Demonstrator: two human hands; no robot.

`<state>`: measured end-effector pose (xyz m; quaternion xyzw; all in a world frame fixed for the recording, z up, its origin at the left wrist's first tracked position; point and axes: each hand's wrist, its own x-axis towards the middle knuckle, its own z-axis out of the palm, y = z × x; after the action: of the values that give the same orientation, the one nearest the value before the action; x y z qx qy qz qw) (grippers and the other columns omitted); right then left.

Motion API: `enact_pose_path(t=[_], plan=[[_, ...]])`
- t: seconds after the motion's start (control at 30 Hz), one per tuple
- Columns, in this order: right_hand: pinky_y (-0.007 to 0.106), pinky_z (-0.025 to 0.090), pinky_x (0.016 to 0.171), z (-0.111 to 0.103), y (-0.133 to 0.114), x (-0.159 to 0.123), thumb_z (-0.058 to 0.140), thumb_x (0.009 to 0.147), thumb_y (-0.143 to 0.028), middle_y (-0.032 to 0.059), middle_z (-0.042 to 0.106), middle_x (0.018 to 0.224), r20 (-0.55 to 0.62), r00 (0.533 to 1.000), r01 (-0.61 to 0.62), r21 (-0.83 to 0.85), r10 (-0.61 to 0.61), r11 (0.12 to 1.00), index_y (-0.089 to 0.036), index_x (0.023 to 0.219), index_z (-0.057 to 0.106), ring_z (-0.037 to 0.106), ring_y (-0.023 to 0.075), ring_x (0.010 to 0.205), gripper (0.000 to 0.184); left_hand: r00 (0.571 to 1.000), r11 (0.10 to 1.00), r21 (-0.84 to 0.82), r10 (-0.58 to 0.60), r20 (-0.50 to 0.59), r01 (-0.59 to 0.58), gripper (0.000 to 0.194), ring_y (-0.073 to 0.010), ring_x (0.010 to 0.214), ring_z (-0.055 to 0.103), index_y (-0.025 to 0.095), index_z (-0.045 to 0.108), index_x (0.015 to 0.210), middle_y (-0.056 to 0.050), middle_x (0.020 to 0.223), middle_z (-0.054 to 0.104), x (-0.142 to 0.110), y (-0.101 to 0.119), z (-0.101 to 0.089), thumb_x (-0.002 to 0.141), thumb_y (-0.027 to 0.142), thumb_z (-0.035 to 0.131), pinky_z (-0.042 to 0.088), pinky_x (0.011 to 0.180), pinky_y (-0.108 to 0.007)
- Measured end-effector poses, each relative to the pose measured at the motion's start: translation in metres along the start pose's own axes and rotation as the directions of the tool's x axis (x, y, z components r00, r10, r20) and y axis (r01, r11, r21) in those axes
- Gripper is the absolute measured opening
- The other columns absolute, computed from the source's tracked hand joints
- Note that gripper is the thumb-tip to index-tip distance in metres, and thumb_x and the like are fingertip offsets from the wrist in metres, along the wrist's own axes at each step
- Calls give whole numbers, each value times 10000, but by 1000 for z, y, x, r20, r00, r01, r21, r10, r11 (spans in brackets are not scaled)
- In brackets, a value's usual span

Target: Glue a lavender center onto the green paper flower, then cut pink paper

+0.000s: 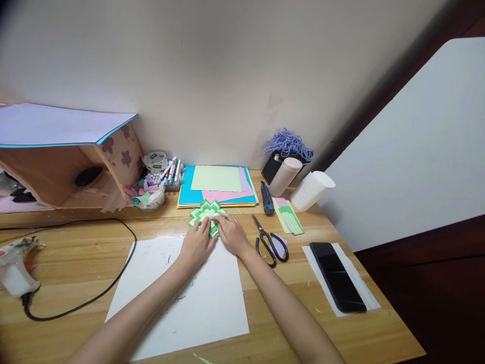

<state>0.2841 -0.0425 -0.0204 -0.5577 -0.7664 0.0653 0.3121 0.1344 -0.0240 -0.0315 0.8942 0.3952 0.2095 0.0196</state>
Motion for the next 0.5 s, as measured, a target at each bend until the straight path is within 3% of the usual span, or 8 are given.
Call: enact_pose_path(t=[0.3,0.5], plan=[[382,407,896,0,-3,2,378,876,-162,79,550,1122,38,999,13,-25,-12,1000,-222,1242,401,457,212,1072,372,1000,1000,-22,-3,-23,3,495,-291,995,482,72,384,1256,-187,1214,479,-1,0,1,865,377,376,404,826,-439],[384,399,892,3,-2,1,381,878,-160,75,556,1085,37,999,-26,-18,27,1000,-226,1208,440,461,215,1044,342,999,998,-57,-10,-35,8,479,-290,1010,469,79,391,1248,-178,1218,478,-1,-1,-1,861,362,389,399,842,-435]])
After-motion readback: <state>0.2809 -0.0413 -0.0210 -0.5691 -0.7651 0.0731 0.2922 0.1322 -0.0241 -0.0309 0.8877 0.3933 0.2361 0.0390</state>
